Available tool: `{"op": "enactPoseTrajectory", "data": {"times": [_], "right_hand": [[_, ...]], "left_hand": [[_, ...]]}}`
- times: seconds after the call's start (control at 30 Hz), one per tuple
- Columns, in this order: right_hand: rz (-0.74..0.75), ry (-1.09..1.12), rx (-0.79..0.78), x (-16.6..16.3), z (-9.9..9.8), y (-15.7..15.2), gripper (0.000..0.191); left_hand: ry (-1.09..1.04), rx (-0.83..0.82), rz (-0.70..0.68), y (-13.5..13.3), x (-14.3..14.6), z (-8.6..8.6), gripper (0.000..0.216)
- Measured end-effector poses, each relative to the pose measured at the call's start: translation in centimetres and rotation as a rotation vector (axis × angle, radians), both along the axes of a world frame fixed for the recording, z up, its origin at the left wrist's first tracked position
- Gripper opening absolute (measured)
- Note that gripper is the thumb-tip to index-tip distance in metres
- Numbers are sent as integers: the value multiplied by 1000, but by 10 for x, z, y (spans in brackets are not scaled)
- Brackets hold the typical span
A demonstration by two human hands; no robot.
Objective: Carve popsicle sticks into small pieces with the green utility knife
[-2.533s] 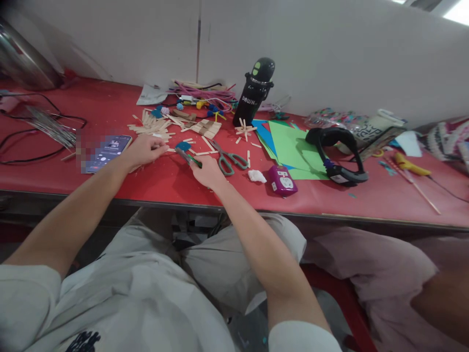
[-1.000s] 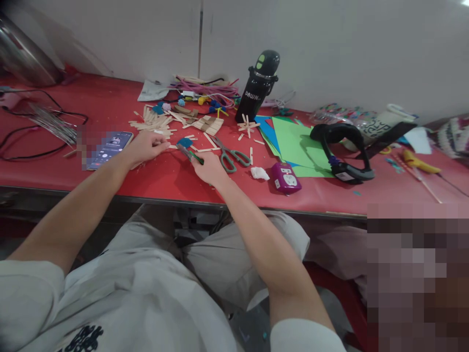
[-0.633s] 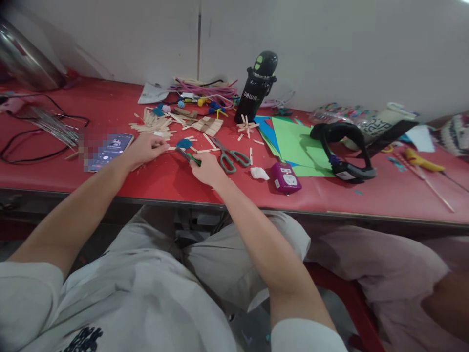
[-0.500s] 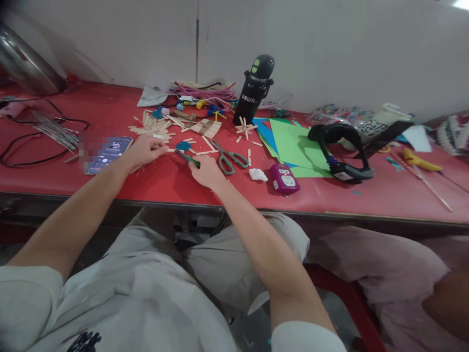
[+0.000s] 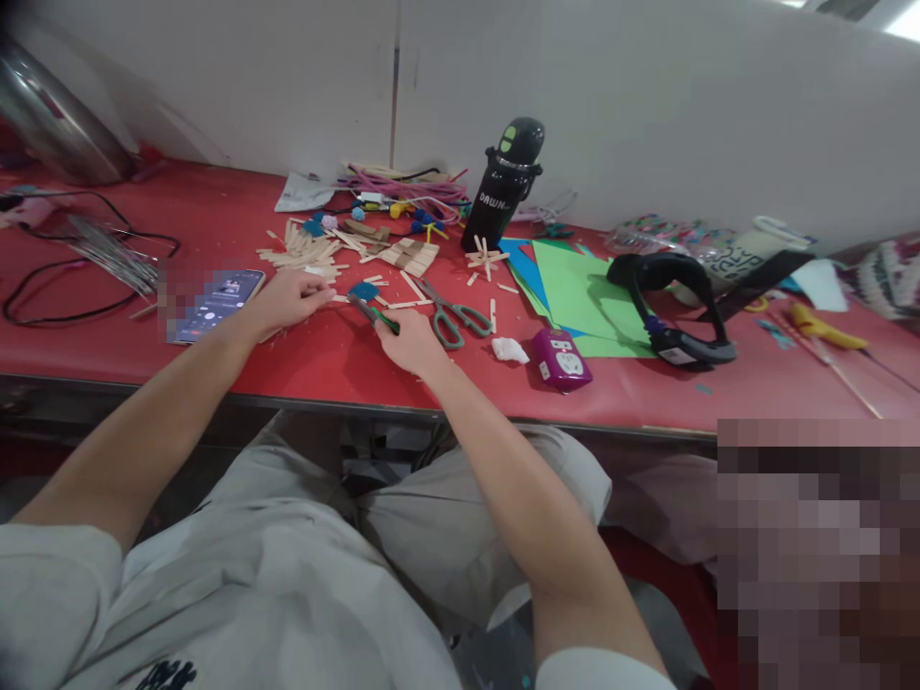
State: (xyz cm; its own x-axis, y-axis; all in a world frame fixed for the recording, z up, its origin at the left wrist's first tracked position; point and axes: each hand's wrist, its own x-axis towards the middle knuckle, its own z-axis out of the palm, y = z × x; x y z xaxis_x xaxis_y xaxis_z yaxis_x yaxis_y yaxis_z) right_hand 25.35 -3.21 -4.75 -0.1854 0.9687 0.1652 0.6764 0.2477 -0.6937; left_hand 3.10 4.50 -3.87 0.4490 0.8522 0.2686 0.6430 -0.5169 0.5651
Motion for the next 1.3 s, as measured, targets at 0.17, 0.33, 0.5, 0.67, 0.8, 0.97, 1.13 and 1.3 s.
{"op": "enactPoseTrajectory", "data": {"times": [0.17,0.33,0.5,0.67,0.8,0.97,1.13,1.3], "right_hand": [[18,-24,27,-1,0,2,20],[8,-30,14,-2,-1,2,19],[-11,8,5,-1,-1,1,22],[-10,26,1,-1,0,-1,23],[9,6,20,-1,0,-1,20],[19,-13,31,-1,-2,0,19],[3,13,44,-2,-3,-1,24],[-1,6,51,-2,-4,0,22]], "left_hand": [[6,-8,4,1,0,-1,29],[13,16,1,4,-1,-3,30],[-1,-8,26,2,-2,2,30],[-40,8,-2,0,0,4,27],[-10,38,-5,4,-1,1,29],[-10,25,-1,8,-2,-3,29],[12,29,7,5,-3,-1,31],[-2,22,1,4,-2,-1,30]]}}
